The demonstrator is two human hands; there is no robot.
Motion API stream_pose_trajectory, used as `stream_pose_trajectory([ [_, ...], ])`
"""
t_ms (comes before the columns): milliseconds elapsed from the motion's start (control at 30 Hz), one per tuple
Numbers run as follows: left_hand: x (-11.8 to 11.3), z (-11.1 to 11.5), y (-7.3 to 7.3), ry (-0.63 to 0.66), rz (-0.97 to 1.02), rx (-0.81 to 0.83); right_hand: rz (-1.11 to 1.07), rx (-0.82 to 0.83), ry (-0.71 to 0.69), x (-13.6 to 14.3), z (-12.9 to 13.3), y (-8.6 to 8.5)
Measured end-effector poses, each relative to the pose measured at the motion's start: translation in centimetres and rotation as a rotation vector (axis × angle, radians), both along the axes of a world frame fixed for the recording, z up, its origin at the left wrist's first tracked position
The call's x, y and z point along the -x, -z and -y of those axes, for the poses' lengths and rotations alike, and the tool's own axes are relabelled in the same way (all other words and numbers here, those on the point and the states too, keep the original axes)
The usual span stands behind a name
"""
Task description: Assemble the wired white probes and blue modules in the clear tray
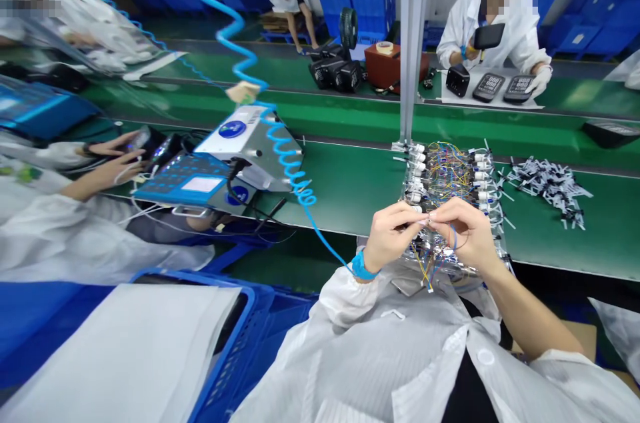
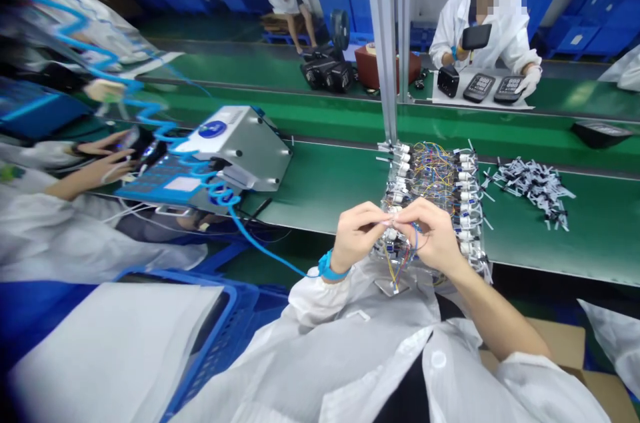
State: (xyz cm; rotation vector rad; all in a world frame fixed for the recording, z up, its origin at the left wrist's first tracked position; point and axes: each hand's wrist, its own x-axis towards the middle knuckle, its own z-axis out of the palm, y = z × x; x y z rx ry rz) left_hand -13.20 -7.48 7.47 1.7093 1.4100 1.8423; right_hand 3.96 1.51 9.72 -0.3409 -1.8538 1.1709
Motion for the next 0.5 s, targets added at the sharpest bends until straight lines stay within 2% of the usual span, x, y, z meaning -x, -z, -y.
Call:
stream_pose_trajectory([
  [100, -0.37, -0.22, 0.42, 0.026, 0.089, 0.008, -0.036, 0.016, -0.005, -0.34, 0.03, 0.02],
  [233, -0.81, -0.32, 0.95, -0.015, 0.196, 0.017, -0.033, 0.025, 0.033, -0.66, 0.17, 0.08],
  [333, -0.82, -0.30, 0.89, -0.011, 0.173, 0.029, -0.036, 0.033, 0.024, -0.74, 0.18, 0.08],
  [500, -1.09, -0.37, 0.32, -0.023, 0.111, -0.059, -0.060, -0.001, -0.001, -0.83, 0.07, -0.17],
])
